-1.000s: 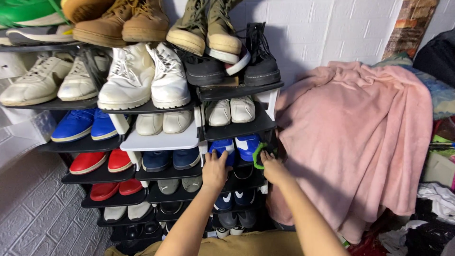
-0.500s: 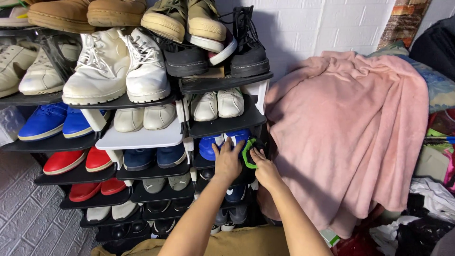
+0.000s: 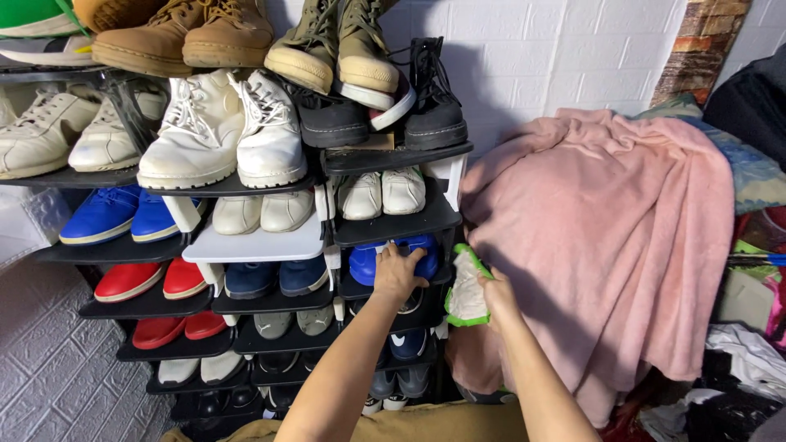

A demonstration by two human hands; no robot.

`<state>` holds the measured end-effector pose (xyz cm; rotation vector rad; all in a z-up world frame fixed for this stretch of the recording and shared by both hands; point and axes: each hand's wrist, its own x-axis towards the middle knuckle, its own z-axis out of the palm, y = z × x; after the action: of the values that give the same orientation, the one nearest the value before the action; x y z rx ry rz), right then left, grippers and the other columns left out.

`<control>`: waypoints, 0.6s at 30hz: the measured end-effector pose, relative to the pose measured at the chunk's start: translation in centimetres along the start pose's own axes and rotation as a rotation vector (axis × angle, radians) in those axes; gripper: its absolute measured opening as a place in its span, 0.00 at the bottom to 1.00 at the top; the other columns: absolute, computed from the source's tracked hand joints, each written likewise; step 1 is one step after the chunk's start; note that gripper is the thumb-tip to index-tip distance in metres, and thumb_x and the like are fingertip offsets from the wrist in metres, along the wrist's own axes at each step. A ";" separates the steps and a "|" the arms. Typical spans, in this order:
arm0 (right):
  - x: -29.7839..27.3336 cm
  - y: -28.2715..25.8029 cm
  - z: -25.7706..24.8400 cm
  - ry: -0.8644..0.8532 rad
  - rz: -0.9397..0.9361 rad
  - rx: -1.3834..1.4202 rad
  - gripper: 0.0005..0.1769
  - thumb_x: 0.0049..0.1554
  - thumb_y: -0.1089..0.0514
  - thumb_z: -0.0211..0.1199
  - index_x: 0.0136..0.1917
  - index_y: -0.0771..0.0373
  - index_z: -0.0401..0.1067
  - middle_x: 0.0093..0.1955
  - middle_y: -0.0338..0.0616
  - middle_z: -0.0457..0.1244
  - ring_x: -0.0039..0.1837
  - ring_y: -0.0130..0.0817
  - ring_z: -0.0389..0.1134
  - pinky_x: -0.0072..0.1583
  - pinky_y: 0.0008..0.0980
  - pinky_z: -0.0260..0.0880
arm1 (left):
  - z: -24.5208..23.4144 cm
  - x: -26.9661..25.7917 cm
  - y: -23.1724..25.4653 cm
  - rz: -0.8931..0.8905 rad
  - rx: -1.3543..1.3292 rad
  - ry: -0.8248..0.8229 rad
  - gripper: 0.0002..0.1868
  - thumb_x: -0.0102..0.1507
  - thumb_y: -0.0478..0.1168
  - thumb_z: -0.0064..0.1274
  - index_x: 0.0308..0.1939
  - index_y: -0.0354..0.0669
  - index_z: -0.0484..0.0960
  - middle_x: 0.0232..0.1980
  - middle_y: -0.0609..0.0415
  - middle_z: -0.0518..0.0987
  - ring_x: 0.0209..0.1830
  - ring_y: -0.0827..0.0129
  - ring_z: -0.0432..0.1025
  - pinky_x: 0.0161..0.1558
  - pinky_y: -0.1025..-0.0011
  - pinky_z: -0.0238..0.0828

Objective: The person wipes the surfaces of multiple shoes on a multi-tier shoe rack using a green cloth. The person handles several pairs of shoes one at a time, wiping the uppers and sides, then returns them to the rack.

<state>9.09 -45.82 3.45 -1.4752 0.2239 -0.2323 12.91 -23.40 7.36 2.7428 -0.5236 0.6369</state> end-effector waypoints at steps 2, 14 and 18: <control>0.0 0.3 -0.6 0.008 -0.042 0.006 0.27 0.63 0.62 0.52 0.75 0.68 0.62 0.59 0.54 0.69 0.58 0.40 0.69 0.62 0.36 0.67 | 0.6 0.3 -0.2 0.016 0.020 0.037 0.41 0.47 0.55 0.73 0.64 0.69 0.75 0.63 0.33 0.69 0.64 0.42 0.65 0.65 0.52 0.60; -0.8 -3.5 -3.0 0.057 -0.225 -0.194 0.26 0.61 0.59 0.56 0.72 0.65 0.65 0.58 0.51 0.69 0.58 0.36 0.66 0.61 0.33 0.61 | -0.4 -3.9 1.8 0.593 0.564 0.182 0.26 0.66 0.38 0.44 0.66 0.25 0.71 0.45 0.37 0.81 0.44 0.51 0.77 0.50 0.55 0.73; -3.0 -7.1 -0.6 0.170 -0.286 -0.243 0.23 0.60 0.60 0.55 0.68 0.55 0.73 0.42 0.51 0.69 0.41 0.37 0.67 0.44 0.39 0.66 | -2.2 -9.1 2.4 0.537 0.417 0.361 0.31 0.60 0.50 0.53 0.61 0.31 0.73 0.49 0.27 0.79 0.46 0.46 0.76 0.52 0.58 0.72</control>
<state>5.95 -46.09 10.46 -1.7298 0.1818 -0.5791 3.50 -22.21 5.39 2.7393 -1.1573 1.4823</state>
